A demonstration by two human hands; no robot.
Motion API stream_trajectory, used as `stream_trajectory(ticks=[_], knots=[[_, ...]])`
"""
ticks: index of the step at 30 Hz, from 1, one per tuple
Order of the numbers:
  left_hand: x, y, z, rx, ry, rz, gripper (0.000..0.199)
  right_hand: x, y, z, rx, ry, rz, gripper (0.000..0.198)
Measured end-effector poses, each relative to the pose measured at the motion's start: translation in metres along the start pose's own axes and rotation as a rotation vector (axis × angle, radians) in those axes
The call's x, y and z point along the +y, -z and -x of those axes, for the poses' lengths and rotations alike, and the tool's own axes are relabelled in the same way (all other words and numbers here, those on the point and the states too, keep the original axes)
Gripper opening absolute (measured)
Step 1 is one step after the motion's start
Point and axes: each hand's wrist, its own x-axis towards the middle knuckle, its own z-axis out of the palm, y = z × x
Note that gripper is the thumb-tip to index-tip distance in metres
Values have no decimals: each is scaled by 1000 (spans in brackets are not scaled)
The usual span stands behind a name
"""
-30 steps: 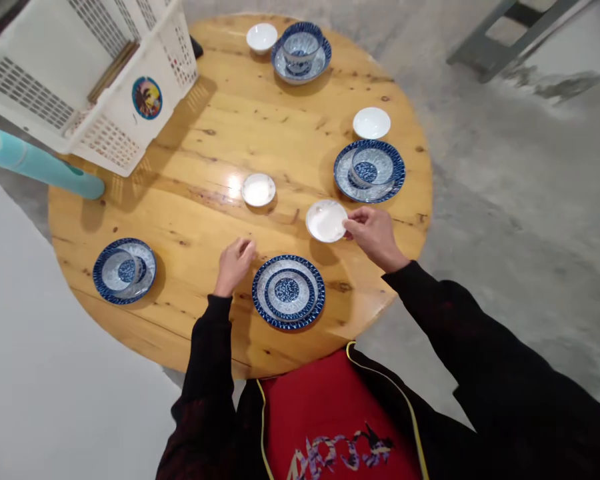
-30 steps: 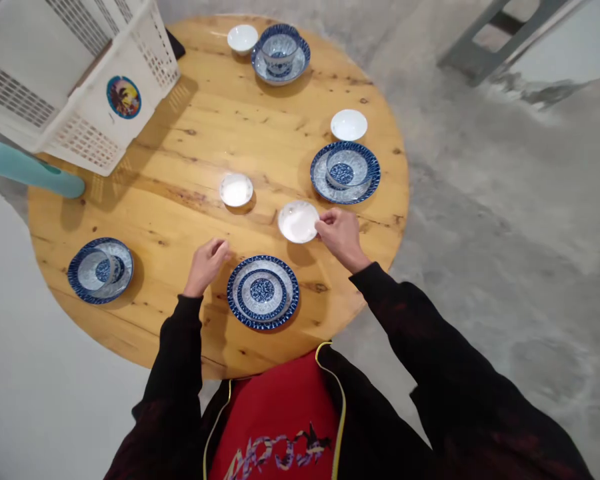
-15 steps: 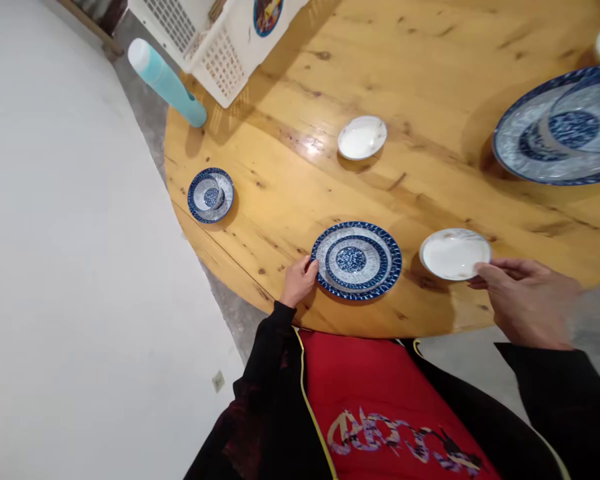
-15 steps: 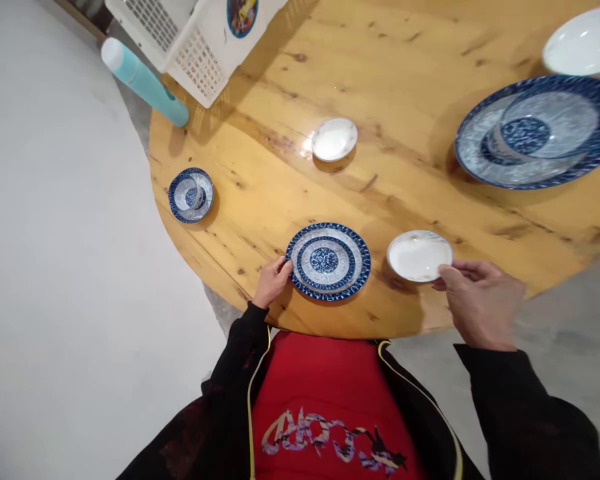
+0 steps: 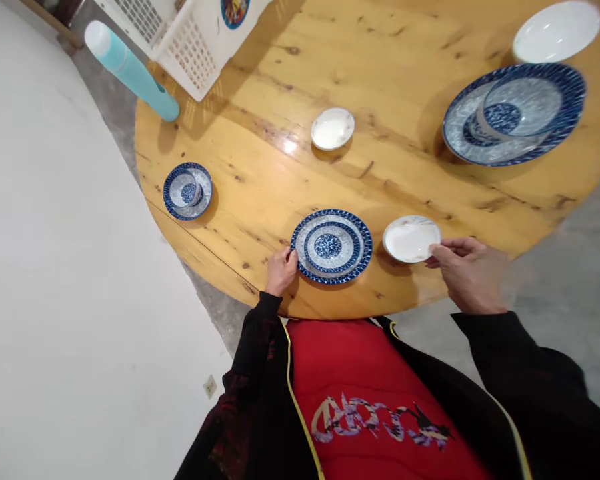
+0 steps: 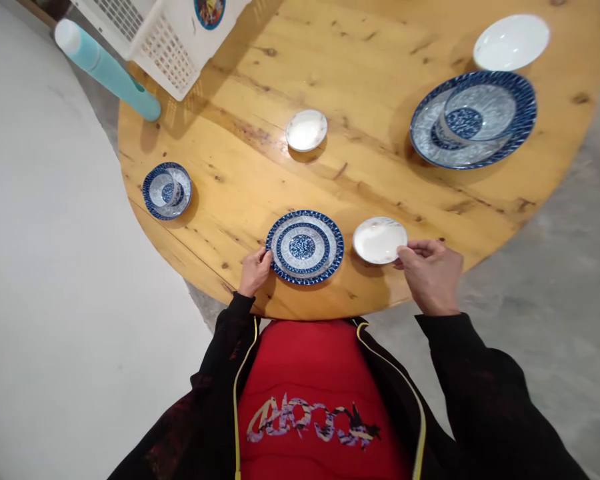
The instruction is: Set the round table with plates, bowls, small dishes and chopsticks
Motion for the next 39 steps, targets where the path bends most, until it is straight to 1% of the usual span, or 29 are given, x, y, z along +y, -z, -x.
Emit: stream_trajectory(ticks=[3, 8, 13, 18, 20, 23, 30, 35, 39], knots=[[-4, 4, 1, 14, 8, 1, 36, 0, -3, 4, 0, -37, -50, 8], [-10, 13, 3, 53, 20, -3, 37, -6, -9, 13, 7, -65, -45, 10], [-17, 18, 3, 22, 42, 82, 39, -15, -17, 21, -10, -84, -18, 9], [-23, 21, 8, -13, 112, 256, 34, -11, -29, 19, -33, -15, 4, 7], [-26, 23, 14, -6, 158, 336, 33, -8, -34, 14, -31, 22, 19, 8], [-31, 24, 22, 25, 214, 412, 34, -4, -42, 7, -34, 35, 6, 10], [-35, 21, 32, 57, 257, 453, 43, 3, -48, 0, -36, 87, 80, 12], [-34, 18, 33, 76, 250, 453, 41, 6, -49, 0, -43, 89, 97, 14], [-32, 16, 34, 100, 269, 469, 36, 5, -49, -4, -55, 99, 91, 16]])
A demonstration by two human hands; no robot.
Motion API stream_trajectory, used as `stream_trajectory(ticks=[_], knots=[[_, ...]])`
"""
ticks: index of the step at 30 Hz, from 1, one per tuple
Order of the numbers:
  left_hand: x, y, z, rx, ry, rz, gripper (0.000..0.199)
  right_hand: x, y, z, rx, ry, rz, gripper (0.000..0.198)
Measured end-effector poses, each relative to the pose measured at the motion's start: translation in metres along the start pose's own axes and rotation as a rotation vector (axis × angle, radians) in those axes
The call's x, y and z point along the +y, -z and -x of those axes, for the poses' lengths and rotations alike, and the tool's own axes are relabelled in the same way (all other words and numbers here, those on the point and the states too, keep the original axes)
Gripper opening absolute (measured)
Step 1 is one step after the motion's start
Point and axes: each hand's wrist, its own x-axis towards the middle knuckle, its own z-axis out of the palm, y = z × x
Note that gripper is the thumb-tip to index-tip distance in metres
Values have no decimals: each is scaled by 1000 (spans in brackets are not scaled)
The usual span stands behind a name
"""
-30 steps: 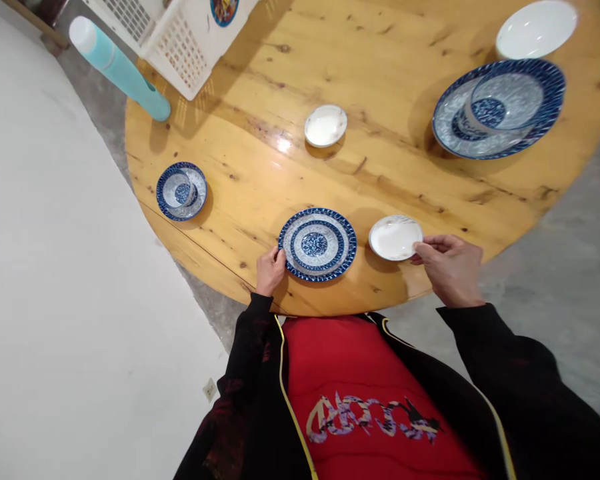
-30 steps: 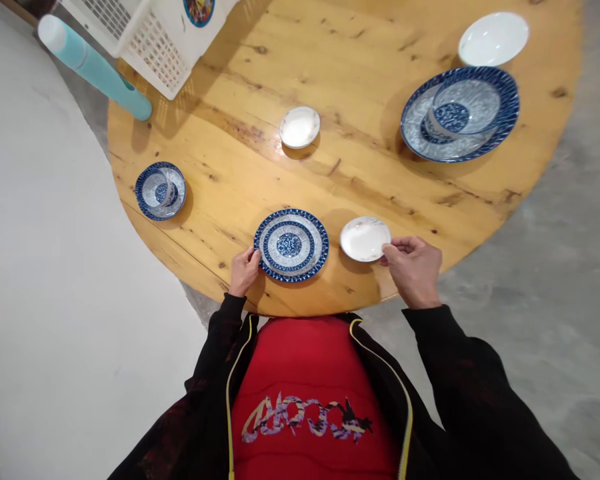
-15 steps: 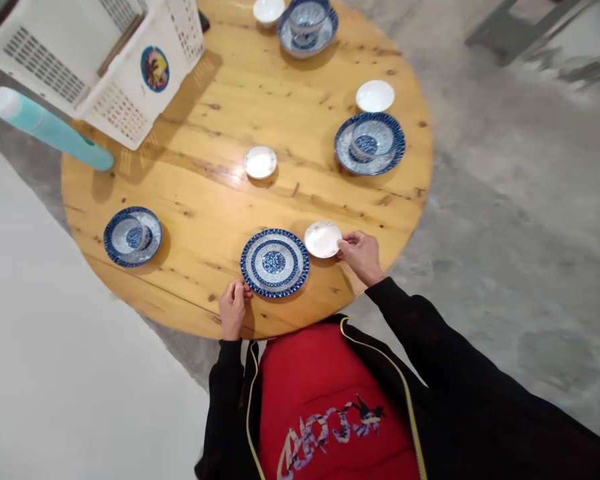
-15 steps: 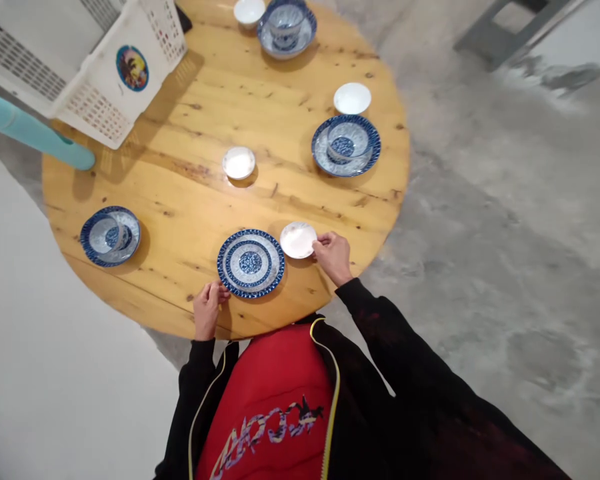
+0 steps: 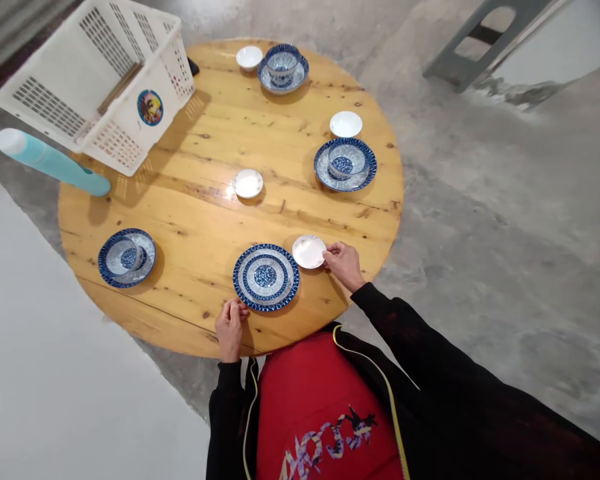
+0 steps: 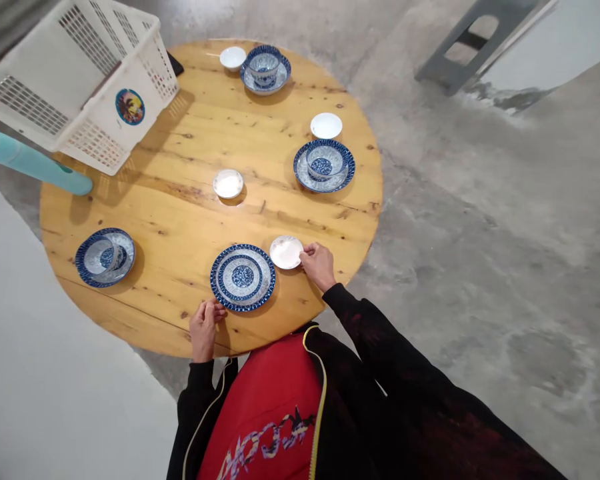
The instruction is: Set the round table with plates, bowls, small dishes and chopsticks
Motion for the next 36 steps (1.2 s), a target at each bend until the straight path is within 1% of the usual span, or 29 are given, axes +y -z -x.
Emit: stream_trajectory(ticks=[7, 12, 18, 24, 27, 29, 36], knots=[[3, -6, 11, -29, -37, -3, 34, 2, 3, -3, -20, -21, -11, 16], [-1, -6, 16, 5, -13, 4, 37, -1, 5, 0, -55, -67, -72, 14], [-4, -5, 16, 46, -16, 9, 42, -7, 8, 1, -61, -82, -77, 12], [-6, -5, 17, 65, -14, 11, 38, -6, 12, 4, -73, -73, -59, 11], [-7, -6, 17, 69, -6, 13, 36, -5, 15, 5, -73, -52, -13, 11], [-6, -7, 17, 64, -2, 3, 35, -5, 16, 5, -70, -39, 19, 11], [-3, -9, 14, 22, -11, -8, 33, -4, 16, 4, -64, -35, 27, 9]])
